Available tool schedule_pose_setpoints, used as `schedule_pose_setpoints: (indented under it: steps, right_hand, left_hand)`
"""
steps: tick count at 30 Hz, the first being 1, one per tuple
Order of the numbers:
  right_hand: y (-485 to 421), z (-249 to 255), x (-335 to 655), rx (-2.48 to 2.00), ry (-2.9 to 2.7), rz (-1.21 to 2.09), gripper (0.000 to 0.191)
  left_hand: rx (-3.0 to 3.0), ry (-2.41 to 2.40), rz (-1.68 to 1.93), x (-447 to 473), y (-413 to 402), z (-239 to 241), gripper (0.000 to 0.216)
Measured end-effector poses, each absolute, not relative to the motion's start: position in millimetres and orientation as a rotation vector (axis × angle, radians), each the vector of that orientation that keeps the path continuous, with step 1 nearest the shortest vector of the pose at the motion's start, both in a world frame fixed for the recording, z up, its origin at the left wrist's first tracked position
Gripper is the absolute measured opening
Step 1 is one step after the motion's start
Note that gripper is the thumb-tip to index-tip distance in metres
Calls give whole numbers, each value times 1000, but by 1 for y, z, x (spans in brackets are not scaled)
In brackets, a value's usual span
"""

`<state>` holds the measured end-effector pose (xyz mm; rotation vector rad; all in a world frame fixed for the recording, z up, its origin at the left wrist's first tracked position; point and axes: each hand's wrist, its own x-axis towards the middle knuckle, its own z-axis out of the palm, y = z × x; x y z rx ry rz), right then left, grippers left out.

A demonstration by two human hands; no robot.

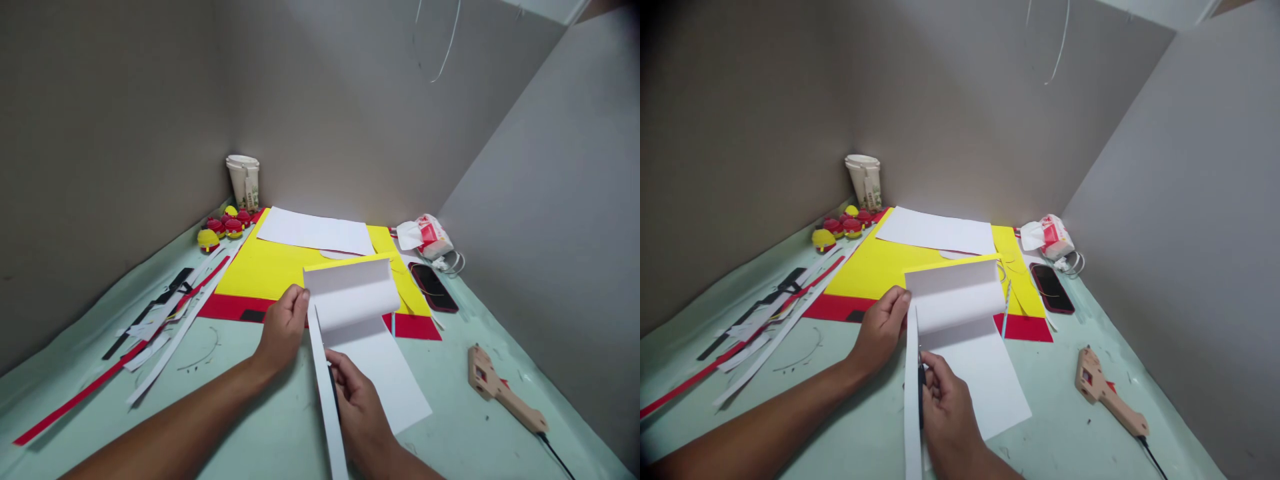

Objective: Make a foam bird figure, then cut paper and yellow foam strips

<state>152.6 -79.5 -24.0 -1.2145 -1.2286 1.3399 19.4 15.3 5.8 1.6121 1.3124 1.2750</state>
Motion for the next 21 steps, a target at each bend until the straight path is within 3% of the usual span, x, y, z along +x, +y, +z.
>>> schedule_pose_setpoints:
  steps: [21]
  right_hand:
    - [-79,-22,152,-1254,-1227,1325,32]
  left_hand:
    - [1601,1294,1296,19,15,5,31]
